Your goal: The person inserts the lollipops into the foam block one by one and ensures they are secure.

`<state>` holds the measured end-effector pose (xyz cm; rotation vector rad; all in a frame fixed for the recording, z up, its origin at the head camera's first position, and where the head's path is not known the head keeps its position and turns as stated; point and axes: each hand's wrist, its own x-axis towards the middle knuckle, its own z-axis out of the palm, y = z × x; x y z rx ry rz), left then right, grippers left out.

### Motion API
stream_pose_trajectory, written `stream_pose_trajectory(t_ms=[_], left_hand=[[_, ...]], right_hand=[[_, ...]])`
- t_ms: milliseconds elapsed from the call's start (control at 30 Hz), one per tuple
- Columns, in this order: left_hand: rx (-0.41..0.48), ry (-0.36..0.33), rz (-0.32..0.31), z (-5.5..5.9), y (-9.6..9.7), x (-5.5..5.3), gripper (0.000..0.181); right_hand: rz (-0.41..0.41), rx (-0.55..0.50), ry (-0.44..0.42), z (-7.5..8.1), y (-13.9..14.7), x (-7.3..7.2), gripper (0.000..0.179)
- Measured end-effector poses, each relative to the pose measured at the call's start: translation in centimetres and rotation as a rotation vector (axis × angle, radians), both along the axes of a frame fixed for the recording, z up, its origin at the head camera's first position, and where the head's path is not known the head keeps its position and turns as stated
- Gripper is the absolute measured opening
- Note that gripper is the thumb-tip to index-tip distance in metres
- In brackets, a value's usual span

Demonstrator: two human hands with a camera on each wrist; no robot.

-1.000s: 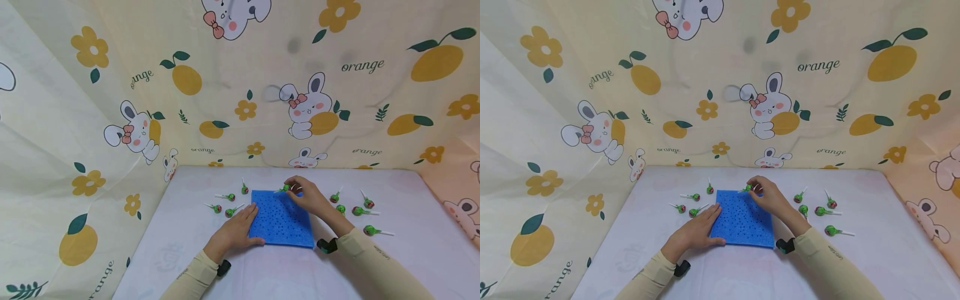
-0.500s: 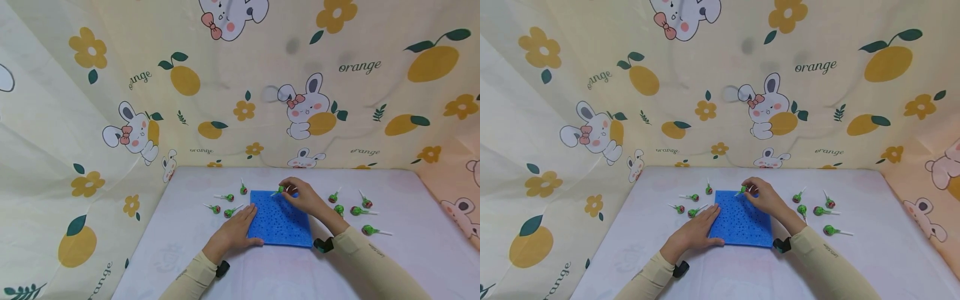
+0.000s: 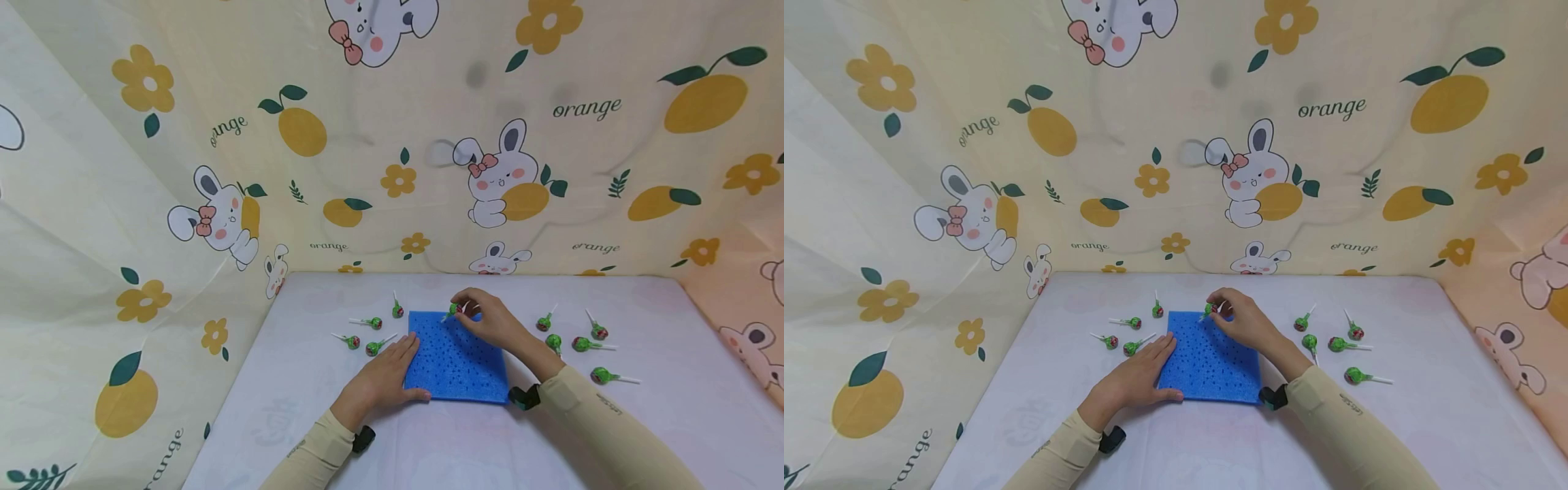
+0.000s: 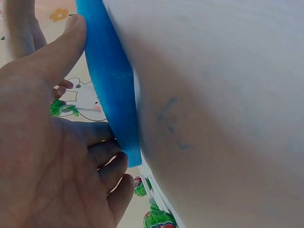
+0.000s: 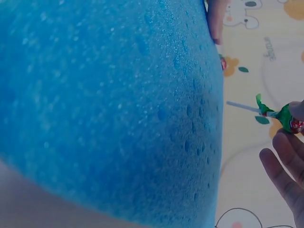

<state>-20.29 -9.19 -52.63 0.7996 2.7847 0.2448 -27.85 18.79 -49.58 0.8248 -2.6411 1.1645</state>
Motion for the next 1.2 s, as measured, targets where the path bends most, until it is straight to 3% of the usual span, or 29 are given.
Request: stream_pose_trajectory(t_ms=[267, 667, 1000, 1200], left_hand=[[0.000, -0.001, -0.001, 0.0, -0.1, 0.0, 0.111], [0.000, -0.006, 0.003, 0.0, 0.1, -0.1, 0.111], [-0.006, 0.000, 0.008, 0.1, 0.1, 0.0, 0.111], [-0.005, -0.004, 0.008, 0.1, 0.1, 0.0, 0.111]], right_hand=[[0.008, 0.016, -0.027, 0.2, -0.7, 0.0, 0.030], [0.032, 0.004, 0.007, 0.2, -1.5, -0.1, 0.029], [0.012, 0.038, -0.060, 0.1, -2.2, -0.4, 0.029], [0.020, 0.038, -0.053, 0.0, -2.4, -0.5, 0.030]])
